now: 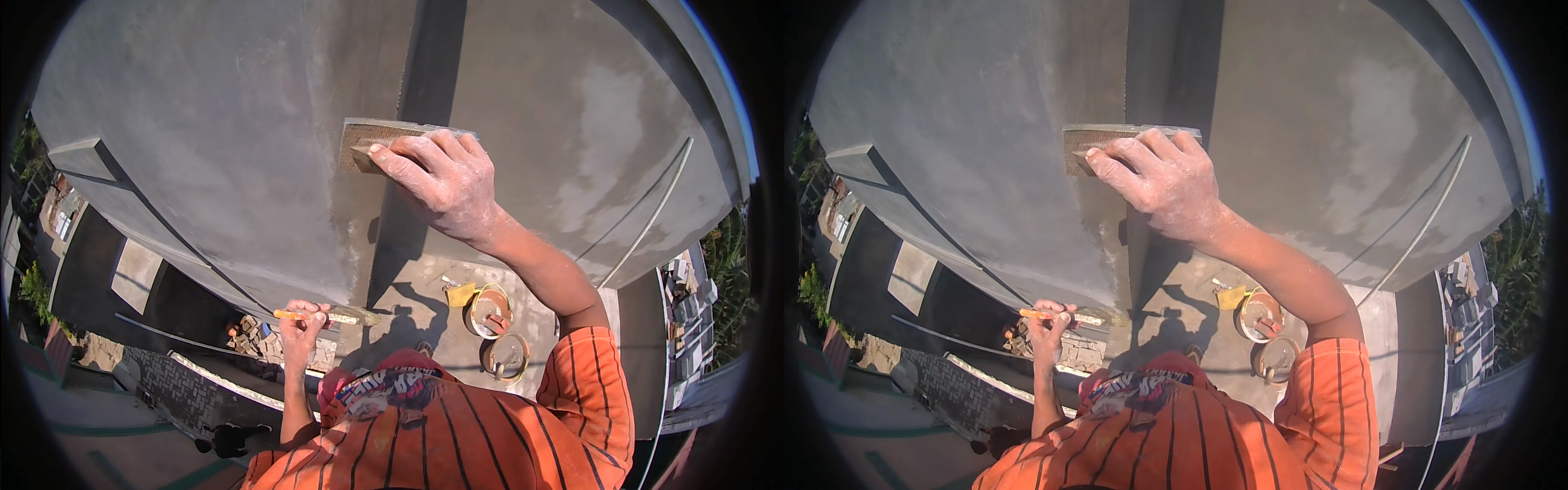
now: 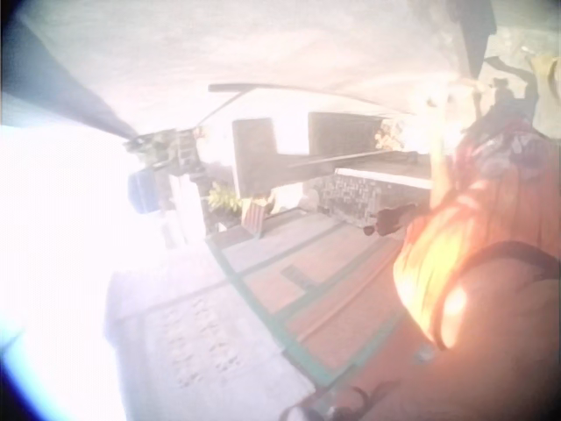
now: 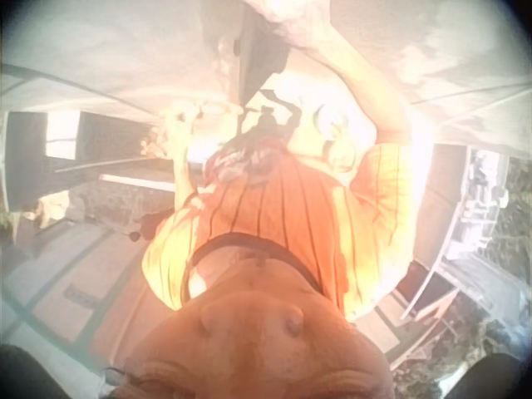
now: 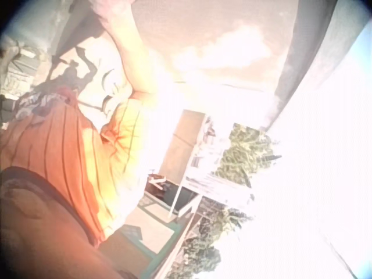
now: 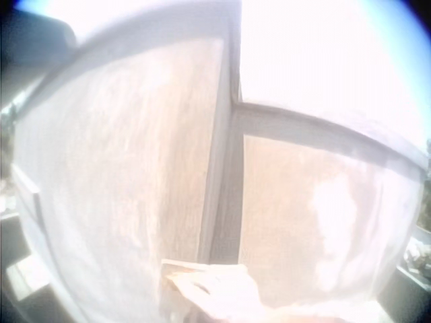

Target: The person smooths a vertical wall corner using a rectangular trowel and a brush. They repeatedly scrape the corner with the trowel and brush the surface, occasionally dipping the brush into a bucket of water or slurry.

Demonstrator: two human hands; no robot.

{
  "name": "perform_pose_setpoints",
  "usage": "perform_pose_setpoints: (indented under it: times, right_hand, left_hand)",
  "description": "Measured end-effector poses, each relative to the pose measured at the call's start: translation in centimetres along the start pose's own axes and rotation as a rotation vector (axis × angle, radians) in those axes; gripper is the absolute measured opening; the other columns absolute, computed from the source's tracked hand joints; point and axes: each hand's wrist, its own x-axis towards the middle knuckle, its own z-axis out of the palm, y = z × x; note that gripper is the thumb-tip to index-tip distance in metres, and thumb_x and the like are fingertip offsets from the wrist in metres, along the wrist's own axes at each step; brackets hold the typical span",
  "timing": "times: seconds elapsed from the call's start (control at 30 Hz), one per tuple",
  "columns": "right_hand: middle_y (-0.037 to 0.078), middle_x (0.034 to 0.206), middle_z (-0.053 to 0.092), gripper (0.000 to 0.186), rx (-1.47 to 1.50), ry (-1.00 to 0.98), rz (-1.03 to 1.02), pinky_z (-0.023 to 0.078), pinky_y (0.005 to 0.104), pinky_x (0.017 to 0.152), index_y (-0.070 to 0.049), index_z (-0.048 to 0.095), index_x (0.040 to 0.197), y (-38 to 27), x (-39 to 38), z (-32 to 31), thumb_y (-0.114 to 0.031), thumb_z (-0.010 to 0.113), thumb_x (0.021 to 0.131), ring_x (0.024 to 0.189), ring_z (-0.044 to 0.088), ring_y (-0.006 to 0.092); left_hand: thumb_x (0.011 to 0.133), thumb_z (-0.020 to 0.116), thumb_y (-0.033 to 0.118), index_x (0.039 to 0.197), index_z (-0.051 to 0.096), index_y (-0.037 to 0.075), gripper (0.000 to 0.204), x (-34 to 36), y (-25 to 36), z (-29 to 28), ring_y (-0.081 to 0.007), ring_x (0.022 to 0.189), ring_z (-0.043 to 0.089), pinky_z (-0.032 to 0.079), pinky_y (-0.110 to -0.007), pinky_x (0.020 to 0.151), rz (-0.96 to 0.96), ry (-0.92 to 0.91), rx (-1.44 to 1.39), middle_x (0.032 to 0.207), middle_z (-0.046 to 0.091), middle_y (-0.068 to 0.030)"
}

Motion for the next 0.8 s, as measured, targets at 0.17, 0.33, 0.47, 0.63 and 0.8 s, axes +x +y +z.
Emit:
perform_pose_setpoints:
  times: [0.17, 0.33, 0.47, 0.63, 0.8]
  right_hand:
    - [-0.002, 0.086, 0.062, 0.021, -0.113, -0.267, -0.309, 0.047, 0.0296, 0.070, -0.011, 0.069, 0.099, -1.3, -2.5, 5.2, -0.018, 0.065, 0.080, 0.087, 0.059, 0.0121]
    - [-0.001, 0.090, 0.065, 0.014, -0.285, -0.012, -0.200, 0.050, 0.0304, 0.067, -0.012, 0.068, 0.094, 4.7, 9.4, 2.1, -0.012, 0.065, 0.080, 0.089, 0.063, 0.0145]
    - [0.015, 0.083, 0.064, 0.007, -0.249, 0.169, -0.109, 0.051, 0.0405, 0.070, -0.005, 0.062, 0.079, 8.2, 19.4, -1.9, -0.006, 0.055, 0.080, 0.077, 0.062, 0.0294]
    - [0.016, 0.092, 0.068, 0.020, -0.338, 0.193, -0.122, 0.054, 0.0396, 0.074, -0.005, 0.069, 0.097, 9.1, 16.8, -8.5, -0.004, 0.060, 0.080, 0.087, 0.066, 0.0283]
    - [-0.003, 0.094, 0.067, 0.027, -0.387, -0.166, -0.201, 0.054, 0.0326, 0.067, -0.020, 0.069, 0.101, 6.9, 11.8, -0.6, -0.013, 0.072, 0.075, 0.086, 0.066, 0.0144]
  left_hand:
    - [0.090, 0.061, 0.000, 0.101, 0.049, 0.003, 0.017, 0.2, -1.0, -0.2, -0.0167, 0.080, 0.065, 0.057, -0.028, 0.070, -0.008, -0.054, -0.079, 0.100, 0.065, -0.0168]
    - [0.090, 0.062, 0.001, 0.102, 0.049, 0.003, 0.018, 0.2, -1.9, -0.6, -0.0166, 0.077, 0.066, 0.057, -0.028, 0.069, 0.001, -0.013, -0.102, 0.100, 0.066, -0.0166]
    - [0.090, 0.062, 0.001, 0.101, 0.049, 0.002, 0.017, -0.8, -1.5, -0.6, -0.0164, 0.076, 0.065, 0.057, -0.029, 0.071, 0.040, 0.058, -0.066, 0.100, 0.066, -0.0162]
    - [0.089, 0.063, 0.000, 0.101, 0.050, 0.002, 0.017, 1.1, -1.7, 1.0, -0.0162, 0.077, 0.063, 0.056, -0.029, 0.071, 0.026, -0.077, -0.135, 0.100, 0.066, -0.0164]
    - [0.090, 0.062, -0.001, 0.101, 0.050, 0.003, 0.017, -0.7, -1.8, -0.9, -0.0165, 0.079, 0.063, 0.056, -0.029, 0.072, 0.041, 0.069, -0.134, 0.100, 0.065, -0.0159]
